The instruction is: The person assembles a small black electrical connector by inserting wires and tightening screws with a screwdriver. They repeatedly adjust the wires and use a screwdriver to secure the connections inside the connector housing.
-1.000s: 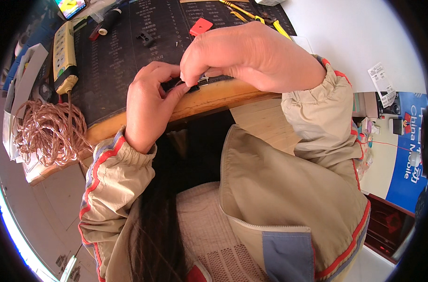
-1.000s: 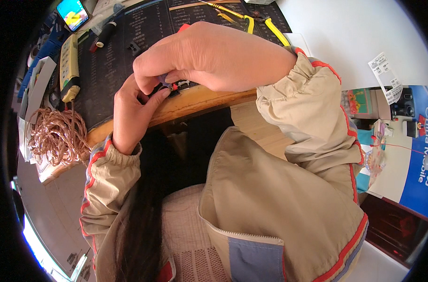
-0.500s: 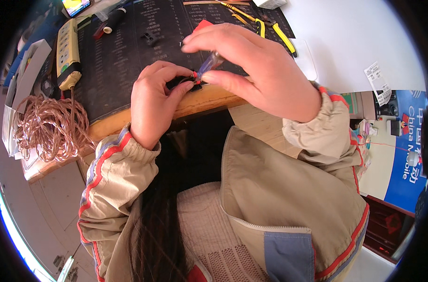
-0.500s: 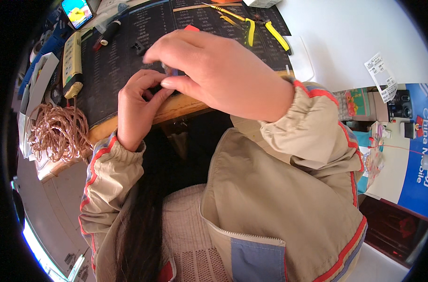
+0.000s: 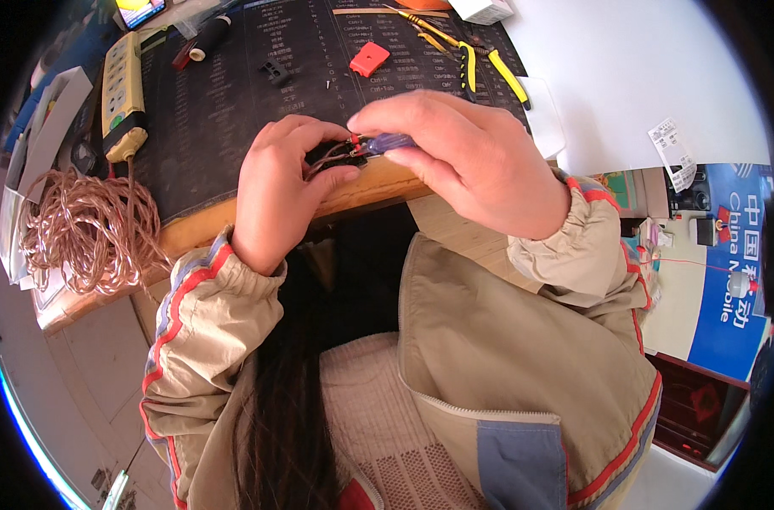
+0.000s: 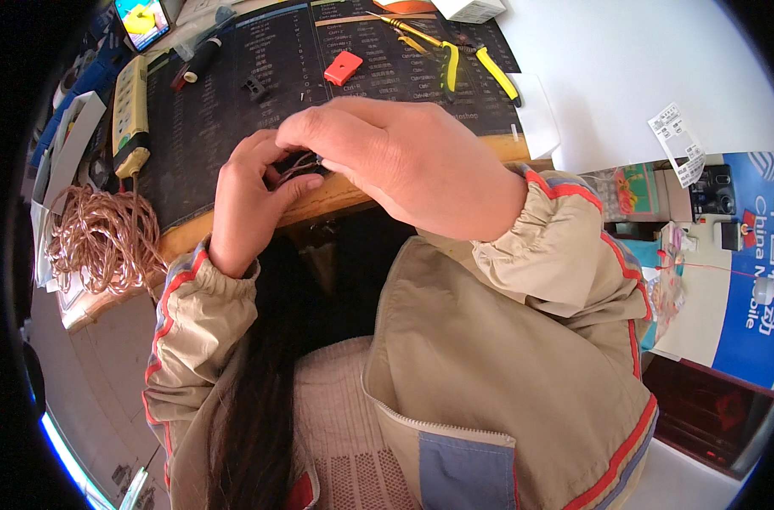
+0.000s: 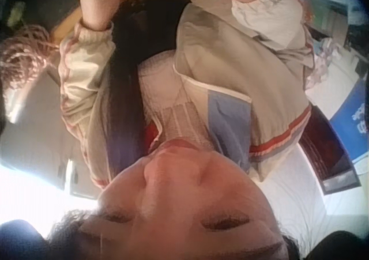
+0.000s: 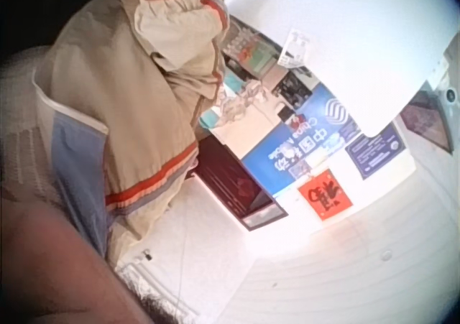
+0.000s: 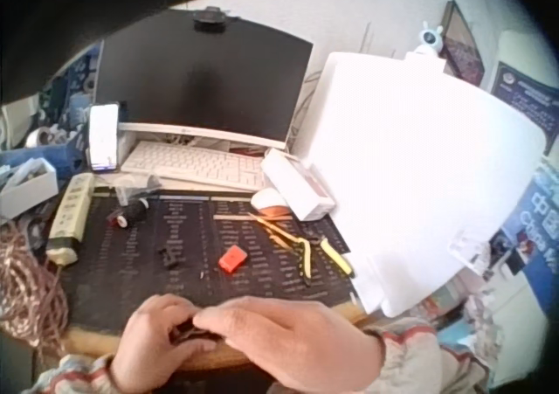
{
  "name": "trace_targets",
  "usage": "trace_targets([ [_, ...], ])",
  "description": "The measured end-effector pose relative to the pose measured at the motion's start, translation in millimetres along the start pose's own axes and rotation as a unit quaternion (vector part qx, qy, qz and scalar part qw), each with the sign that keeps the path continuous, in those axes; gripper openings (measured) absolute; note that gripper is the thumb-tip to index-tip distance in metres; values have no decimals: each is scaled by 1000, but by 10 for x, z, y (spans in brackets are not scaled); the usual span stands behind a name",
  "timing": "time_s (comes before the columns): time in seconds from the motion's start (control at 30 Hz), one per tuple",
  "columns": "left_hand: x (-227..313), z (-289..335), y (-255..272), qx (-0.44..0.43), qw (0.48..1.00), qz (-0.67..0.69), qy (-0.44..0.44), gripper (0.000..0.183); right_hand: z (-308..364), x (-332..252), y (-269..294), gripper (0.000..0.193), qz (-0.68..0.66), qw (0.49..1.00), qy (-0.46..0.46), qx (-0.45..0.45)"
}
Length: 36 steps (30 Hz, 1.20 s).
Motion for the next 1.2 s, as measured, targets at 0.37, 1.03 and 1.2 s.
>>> trace_targets([
  [0.37,8,46,-75,47,998,-40,-9,30,53,15,139,24,12,996,-73,41],
  [1.03,0,41,-77,53,998,-37,-21,33,38,104,74,21,-43,994,-73,-63],
  [1.2,14,48,-83,52,998,-27,9,44,24,110,71,20,-44,994,-64,-73],
])
Point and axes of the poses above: each hand's wrist, its own z-axis away from the middle knuckle, its own y-axis out of the back of the hand, x = y × z, the point moved 3 cm from there along -z, towards the middle knuckle, and after that the axes turned 11 degrees about -x, right-handed, at the moved point
